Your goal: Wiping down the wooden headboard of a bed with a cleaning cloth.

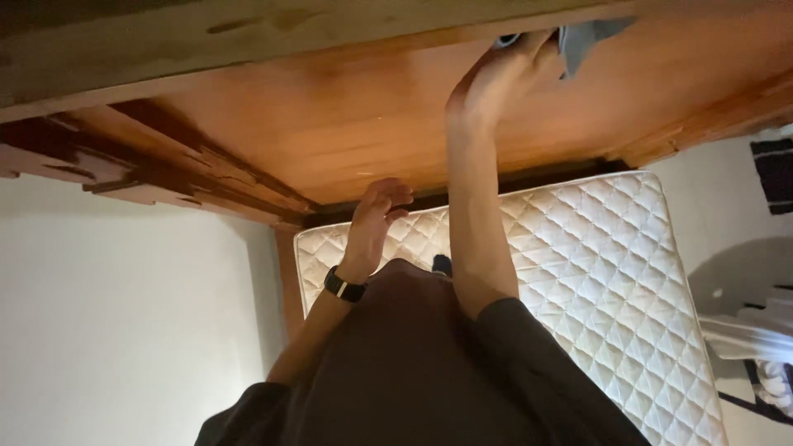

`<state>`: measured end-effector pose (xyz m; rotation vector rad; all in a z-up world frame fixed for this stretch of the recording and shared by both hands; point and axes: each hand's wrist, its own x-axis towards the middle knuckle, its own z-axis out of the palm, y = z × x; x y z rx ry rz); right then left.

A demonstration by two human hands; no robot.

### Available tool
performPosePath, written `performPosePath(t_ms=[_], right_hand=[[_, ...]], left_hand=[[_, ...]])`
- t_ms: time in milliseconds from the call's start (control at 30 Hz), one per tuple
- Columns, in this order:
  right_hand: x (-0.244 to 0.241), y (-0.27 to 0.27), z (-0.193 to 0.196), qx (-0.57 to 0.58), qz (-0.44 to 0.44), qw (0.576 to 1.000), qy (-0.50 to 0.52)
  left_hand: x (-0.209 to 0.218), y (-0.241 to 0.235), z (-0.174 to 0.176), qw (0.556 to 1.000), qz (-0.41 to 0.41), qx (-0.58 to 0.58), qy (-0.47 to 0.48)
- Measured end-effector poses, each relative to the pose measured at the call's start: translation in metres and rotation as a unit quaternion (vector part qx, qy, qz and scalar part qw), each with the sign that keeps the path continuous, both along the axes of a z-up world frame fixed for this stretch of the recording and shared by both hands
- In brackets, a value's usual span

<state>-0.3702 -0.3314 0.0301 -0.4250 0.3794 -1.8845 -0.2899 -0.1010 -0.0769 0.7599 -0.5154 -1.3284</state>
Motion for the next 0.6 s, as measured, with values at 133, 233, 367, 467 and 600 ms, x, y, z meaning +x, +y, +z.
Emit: performPosePath(t_ms=[133,233,367,467,600], right_hand=[[0.044,0.033,0.001,0.03,0.004,0.982,0.184],[0.088,0.083,-0.006,-0.064,0.034,0.98,0.183],[0.106,0.138,0.04,-0.187,0.094,0.958,0.194],[0.119,0.091,-0.07,-0.091,0.129,0.983,0.094],[0.07,0.047,-0.021,-0.006,0.03,0.996,0.086]], left_hand=[[0.014,0.008,-0.004,1.0,0.027,-0.014,0.001],[0.014,0.011,-0.011,0.999,0.036,0.002,0.019],[0.018,0.011,-0.004,0.998,0.046,0.035,-0.003],[0.023,0.015,0.008,0.995,0.053,0.07,-0.046],[0.041,0.032,-0.01,0.998,0.064,-0.006,0.028]])
